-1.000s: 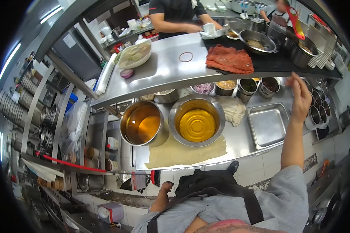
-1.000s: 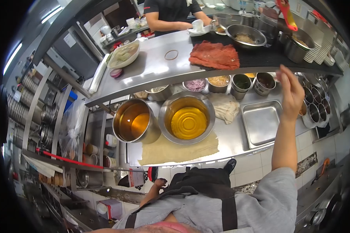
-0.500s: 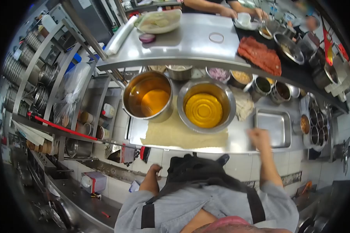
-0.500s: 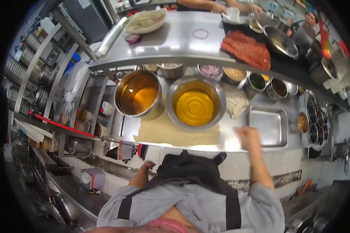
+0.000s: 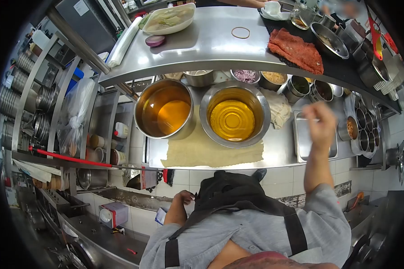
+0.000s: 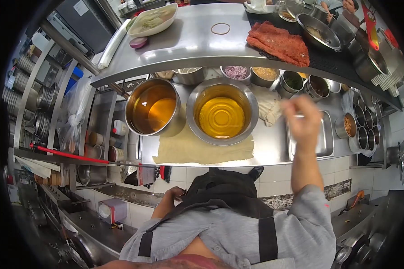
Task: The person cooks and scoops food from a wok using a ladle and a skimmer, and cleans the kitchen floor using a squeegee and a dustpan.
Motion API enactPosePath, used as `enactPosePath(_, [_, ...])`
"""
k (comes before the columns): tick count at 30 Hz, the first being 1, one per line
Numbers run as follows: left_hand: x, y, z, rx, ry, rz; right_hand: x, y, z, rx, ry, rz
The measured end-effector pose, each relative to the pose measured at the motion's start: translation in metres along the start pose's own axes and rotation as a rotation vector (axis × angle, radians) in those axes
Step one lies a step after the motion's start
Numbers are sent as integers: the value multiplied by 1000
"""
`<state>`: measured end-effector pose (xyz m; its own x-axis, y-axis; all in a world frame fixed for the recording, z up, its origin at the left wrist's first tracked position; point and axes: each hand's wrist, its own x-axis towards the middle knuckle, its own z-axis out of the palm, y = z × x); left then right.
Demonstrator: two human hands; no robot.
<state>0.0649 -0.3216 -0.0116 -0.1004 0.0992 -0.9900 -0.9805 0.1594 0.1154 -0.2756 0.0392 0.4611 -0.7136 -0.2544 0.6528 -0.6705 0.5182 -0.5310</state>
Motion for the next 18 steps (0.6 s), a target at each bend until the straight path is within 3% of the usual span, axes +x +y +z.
enactPosePath(2, [17,-22,-17,58,333,5,33,-10,-11,259,346,-58])
enactPosePath(4, [32,-29,-31,194,347,19,61,-8,-17,86,517,-372])
enactPosePath(6, [51,-34,-43,329,358,33,69,3,-17,-92,466,-351])
enactPosePath(8, [69,-39,-50,1413,414,618,70,37,-5,-316,229,-285])
enactPosePath(10, [57,-27,-31,1429,472,584,63,68,9,-443,127,-326])
enactPosePath(12, [57,-18,-13,363,432,427,68,67,5,-401,95,-288])
enactPosePath(13, [54,-13,-4,329,408,376,65,67,3,-361,61,-232])
enactPosePath(14, [8,15,15,16,404,140,61,67,4,-362,63,-226])
enactPosePath(16, [29,8,9,1112,502,623,61,66,8,-352,118,-253])
enactPosePath(18, [43,8,5,1139,429,604,60,69,12,-358,136,-286])
